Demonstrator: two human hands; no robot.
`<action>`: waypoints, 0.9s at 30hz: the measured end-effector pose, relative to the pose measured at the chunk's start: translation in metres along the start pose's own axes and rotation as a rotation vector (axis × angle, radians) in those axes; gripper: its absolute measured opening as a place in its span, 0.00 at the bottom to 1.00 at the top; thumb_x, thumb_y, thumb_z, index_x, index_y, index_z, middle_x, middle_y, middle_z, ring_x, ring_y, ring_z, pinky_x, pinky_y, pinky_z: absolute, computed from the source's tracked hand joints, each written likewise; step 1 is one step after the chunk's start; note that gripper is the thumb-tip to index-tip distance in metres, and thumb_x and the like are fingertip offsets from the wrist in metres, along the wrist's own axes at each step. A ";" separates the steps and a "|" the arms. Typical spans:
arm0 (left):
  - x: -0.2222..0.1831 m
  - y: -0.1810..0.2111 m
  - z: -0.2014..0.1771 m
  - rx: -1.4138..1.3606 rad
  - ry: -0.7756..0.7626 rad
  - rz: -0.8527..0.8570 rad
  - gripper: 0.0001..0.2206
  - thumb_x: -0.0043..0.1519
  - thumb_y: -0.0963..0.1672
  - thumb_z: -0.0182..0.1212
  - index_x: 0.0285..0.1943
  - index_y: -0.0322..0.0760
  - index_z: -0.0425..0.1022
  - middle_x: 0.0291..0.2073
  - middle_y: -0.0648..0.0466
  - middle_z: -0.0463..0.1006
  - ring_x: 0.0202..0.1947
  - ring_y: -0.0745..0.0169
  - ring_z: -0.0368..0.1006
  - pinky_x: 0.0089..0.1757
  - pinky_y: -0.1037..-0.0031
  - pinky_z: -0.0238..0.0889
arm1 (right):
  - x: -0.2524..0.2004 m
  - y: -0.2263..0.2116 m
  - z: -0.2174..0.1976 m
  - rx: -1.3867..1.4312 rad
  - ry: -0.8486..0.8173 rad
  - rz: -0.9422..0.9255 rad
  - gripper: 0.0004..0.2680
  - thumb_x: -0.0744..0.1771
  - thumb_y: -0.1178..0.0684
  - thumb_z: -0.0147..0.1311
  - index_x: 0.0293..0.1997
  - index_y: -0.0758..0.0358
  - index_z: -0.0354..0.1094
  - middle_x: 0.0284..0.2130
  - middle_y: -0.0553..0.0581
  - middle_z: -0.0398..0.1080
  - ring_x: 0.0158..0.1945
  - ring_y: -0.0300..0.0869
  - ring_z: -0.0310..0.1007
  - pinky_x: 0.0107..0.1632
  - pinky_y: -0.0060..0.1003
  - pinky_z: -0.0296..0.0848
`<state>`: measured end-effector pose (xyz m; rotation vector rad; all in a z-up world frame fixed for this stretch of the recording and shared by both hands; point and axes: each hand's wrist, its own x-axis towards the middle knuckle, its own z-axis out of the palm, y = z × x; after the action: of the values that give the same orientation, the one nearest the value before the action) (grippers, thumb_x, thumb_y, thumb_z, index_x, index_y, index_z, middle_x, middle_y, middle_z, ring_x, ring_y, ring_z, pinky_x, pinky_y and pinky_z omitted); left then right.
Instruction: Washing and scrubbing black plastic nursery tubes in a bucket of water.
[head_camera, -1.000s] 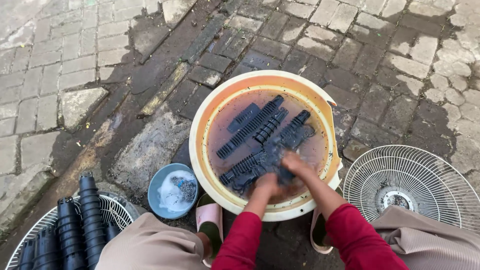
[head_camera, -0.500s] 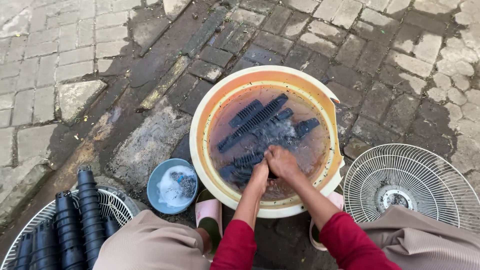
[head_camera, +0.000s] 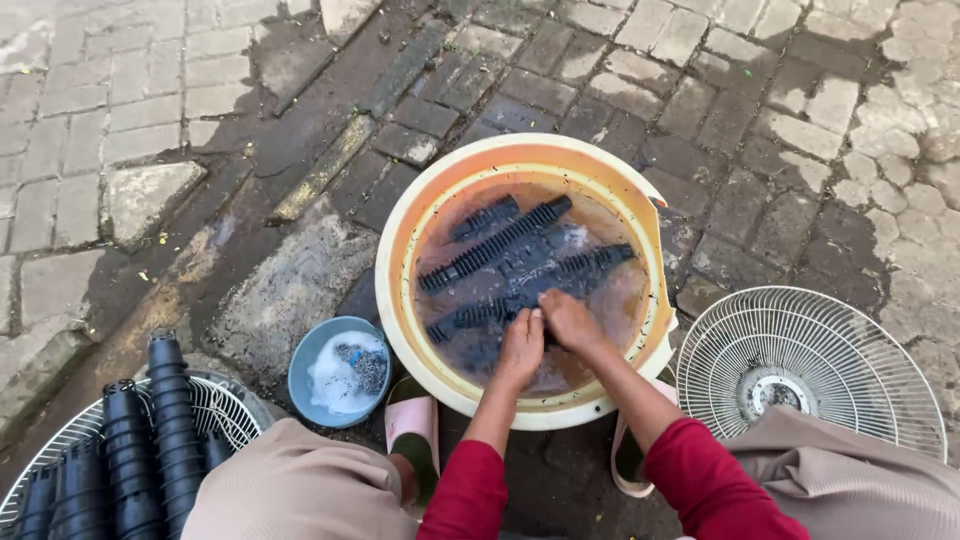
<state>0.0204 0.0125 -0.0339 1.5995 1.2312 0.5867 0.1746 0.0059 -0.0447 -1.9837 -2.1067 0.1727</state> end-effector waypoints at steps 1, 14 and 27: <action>-0.009 0.024 -0.014 0.002 0.003 -0.002 0.20 0.74 0.51 0.44 0.52 0.30 0.74 0.43 0.36 0.78 0.49 0.34 0.74 0.48 0.54 0.65 | 0.005 0.016 0.006 0.003 0.000 -0.003 0.10 0.73 0.49 0.46 0.50 0.64 0.70 0.45 0.63 0.74 0.44 0.54 0.75 0.46 0.46 0.74; -0.033 0.055 -0.027 -0.050 -0.029 0.282 0.23 0.53 0.44 0.70 0.56 0.33 0.69 0.50 0.41 0.77 0.51 0.43 0.74 0.50 0.60 0.67 | 0.008 -0.024 -0.084 0.334 -0.170 0.281 0.17 0.72 0.43 0.40 0.44 0.66 0.75 0.40 0.71 0.74 0.46 0.61 0.73 0.52 0.53 0.68; -0.027 0.069 -0.031 -0.034 0.087 0.463 0.24 0.49 0.44 0.73 0.53 0.30 0.71 0.45 0.42 0.75 0.47 0.41 0.72 0.47 0.62 0.67 | 0.008 -0.030 -0.113 0.507 0.038 0.359 0.19 0.72 0.40 0.39 0.53 0.70 0.67 0.43 0.78 0.72 0.49 0.71 0.70 0.51 0.59 0.67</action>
<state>0.0144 0.0015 0.0454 1.8575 0.9046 0.9702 0.1738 0.0028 0.0721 -1.9896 -1.4691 0.6539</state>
